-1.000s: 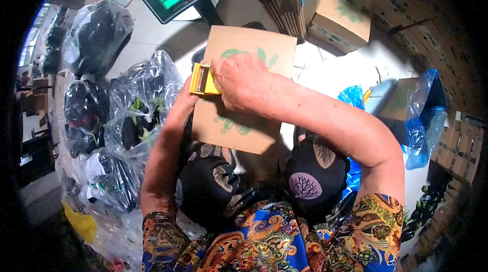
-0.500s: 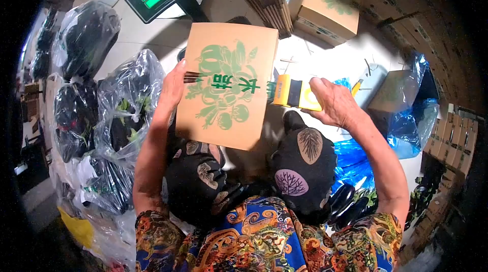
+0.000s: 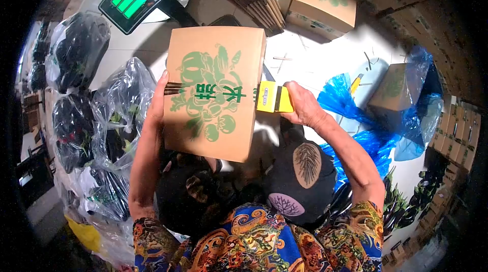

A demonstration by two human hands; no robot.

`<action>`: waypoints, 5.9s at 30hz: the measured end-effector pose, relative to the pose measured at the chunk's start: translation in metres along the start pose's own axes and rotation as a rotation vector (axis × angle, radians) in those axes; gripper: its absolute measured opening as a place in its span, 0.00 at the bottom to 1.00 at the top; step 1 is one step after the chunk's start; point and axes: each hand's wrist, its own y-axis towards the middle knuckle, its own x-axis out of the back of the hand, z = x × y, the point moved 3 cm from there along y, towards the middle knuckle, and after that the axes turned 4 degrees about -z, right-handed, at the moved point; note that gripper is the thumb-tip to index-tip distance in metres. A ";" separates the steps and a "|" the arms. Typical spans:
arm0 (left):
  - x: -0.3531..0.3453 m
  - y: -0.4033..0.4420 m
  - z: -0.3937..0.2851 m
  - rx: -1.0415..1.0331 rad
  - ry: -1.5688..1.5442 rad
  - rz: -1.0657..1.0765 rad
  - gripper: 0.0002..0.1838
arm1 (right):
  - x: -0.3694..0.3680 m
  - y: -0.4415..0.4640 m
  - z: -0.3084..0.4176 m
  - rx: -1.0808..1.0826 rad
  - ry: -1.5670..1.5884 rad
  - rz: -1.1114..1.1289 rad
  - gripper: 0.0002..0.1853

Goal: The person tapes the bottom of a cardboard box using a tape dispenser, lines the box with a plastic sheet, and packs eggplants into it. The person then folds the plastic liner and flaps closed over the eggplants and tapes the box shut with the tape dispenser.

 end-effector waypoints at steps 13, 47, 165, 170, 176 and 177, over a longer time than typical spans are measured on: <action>-0.030 0.023 0.039 0.095 -0.227 0.154 0.28 | 0.112 0.037 0.149 -0.043 -0.380 0.136 0.25; 0.021 -0.021 -0.053 -0.379 0.740 -0.215 0.28 | 0.029 -0.013 -0.003 0.016 -0.111 -0.011 0.29; -0.052 -0.018 -0.060 -0.683 1.531 -0.024 0.18 | 0.107 0.032 -0.054 -0.113 0.588 0.203 0.12; -0.105 -0.026 -0.096 -0.777 1.215 -0.290 0.14 | 0.088 0.015 -0.070 -0.316 0.995 0.214 0.07; -0.246 -0.066 -0.112 -0.993 1.569 0.327 0.17 | 0.047 0.005 -0.067 -0.536 1.496 0.260 0.06; -0.270 -0.068 -0.103 -0.961 1.666 0.483 0.18 | 0.043 0.005 -0.072 -0.539 1.499 0.250 0.06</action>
